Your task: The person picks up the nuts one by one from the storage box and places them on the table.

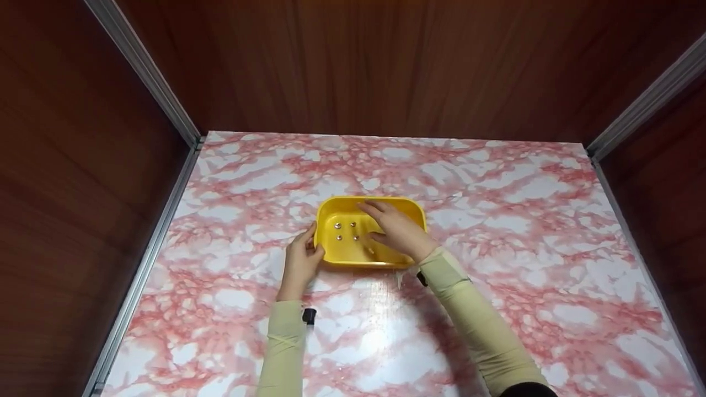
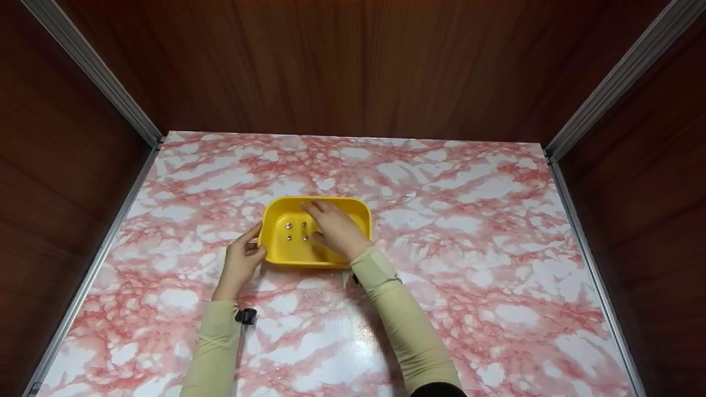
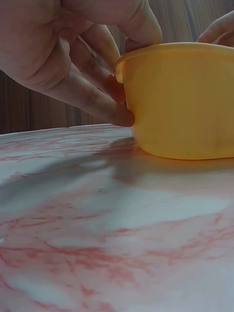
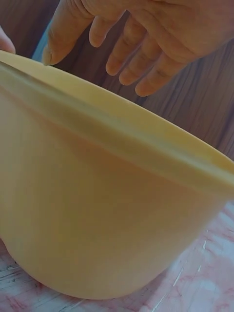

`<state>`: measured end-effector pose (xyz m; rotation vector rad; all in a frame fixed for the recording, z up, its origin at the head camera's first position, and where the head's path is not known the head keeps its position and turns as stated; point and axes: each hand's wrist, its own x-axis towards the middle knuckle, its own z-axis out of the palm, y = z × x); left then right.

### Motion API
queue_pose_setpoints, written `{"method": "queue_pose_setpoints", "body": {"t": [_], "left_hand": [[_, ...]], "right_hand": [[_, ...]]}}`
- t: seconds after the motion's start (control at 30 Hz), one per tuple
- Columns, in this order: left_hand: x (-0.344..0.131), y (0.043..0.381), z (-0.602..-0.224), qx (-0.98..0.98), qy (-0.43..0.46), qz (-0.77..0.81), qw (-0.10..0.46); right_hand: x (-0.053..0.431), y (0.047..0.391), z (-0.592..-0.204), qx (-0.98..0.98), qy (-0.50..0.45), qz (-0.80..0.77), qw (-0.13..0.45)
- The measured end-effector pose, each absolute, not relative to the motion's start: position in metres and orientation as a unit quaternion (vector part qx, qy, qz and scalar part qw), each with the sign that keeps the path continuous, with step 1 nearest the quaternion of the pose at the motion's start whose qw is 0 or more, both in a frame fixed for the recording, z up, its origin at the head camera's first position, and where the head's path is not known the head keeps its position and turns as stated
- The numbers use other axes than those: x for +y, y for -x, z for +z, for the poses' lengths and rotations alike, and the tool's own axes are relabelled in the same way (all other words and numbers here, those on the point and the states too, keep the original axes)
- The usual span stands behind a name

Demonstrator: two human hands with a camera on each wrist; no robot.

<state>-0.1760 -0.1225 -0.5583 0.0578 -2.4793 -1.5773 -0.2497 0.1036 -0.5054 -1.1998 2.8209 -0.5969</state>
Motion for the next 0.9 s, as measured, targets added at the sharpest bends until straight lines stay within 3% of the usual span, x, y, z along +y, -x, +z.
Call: {"method": "queue_pose_setpoints", "body": {"t": [0.9], "left_hand": [[-0.124,0.177,-0.560,-0.839,-0.010,-0.536,0.098]], "right_hand": [[0.107,0.264,-0.504,0.893,0.366,-0.252,0.072]]}}
